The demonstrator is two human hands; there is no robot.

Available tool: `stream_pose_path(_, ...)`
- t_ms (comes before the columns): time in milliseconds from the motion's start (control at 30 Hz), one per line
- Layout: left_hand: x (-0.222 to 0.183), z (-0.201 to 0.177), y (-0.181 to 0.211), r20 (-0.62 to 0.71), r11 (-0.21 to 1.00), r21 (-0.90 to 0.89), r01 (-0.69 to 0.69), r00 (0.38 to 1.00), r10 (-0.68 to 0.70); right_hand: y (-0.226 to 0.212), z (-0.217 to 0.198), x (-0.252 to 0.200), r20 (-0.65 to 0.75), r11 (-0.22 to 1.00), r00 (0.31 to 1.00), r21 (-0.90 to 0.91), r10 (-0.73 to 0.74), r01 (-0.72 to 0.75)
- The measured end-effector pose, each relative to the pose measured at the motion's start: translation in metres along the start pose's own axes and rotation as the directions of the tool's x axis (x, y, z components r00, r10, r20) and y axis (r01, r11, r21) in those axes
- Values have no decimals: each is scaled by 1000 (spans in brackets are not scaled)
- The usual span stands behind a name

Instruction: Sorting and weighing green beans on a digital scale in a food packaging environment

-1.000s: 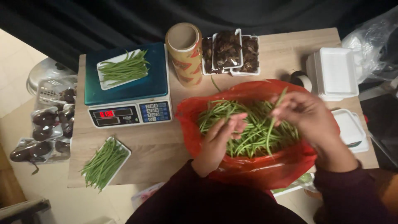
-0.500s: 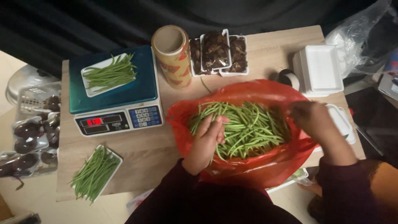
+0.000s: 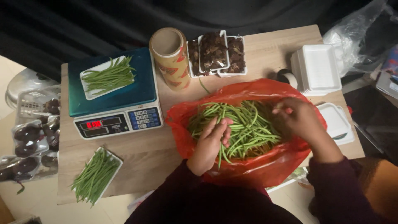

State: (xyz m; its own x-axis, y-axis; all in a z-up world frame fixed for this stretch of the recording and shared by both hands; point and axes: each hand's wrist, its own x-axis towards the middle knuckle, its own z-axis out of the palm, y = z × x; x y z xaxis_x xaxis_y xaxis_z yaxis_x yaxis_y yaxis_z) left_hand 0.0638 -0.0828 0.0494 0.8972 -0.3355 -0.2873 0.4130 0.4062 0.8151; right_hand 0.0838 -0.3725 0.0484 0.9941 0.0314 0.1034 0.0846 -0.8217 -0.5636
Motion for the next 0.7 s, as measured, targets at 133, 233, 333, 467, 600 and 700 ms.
stream_pose_path(133, 1, 0, -1, -1, 1000, -13, 1, 1000, -1, -4, 27, 2, 275, 981, 953, -174, 127, -81)
stream_pose_path(233, 2, -4, -2, -24, 1000, -19, 4, 1000, -4, 8, 27, -1, 260, 969, 954, -231, 150, -89)
stream_pose_path(333, -2, 1, 1, -52, 999, 20, -25, 998, 26, 5, -5, -6, 130, 992, 984, 0, 125, -126)
stream_pose_path(467, 2, 11, -2, -26, 1000, -2, 14, 1000, -14, -82, -63, -1, 92, 774, 977, 598, 190, -207)
stream_pose_path(600, 7, 28, 6, -41, 986, 162, -45, 998, 52, -116, -58, 9, 301, 713, 936, 615, 183, -337)
stream_pose_path(700, 17, 28, -6, 10, 975, 148, -166, 986, 166, -122, -19, 16, 171, 636, 982, 750, 75, -179)
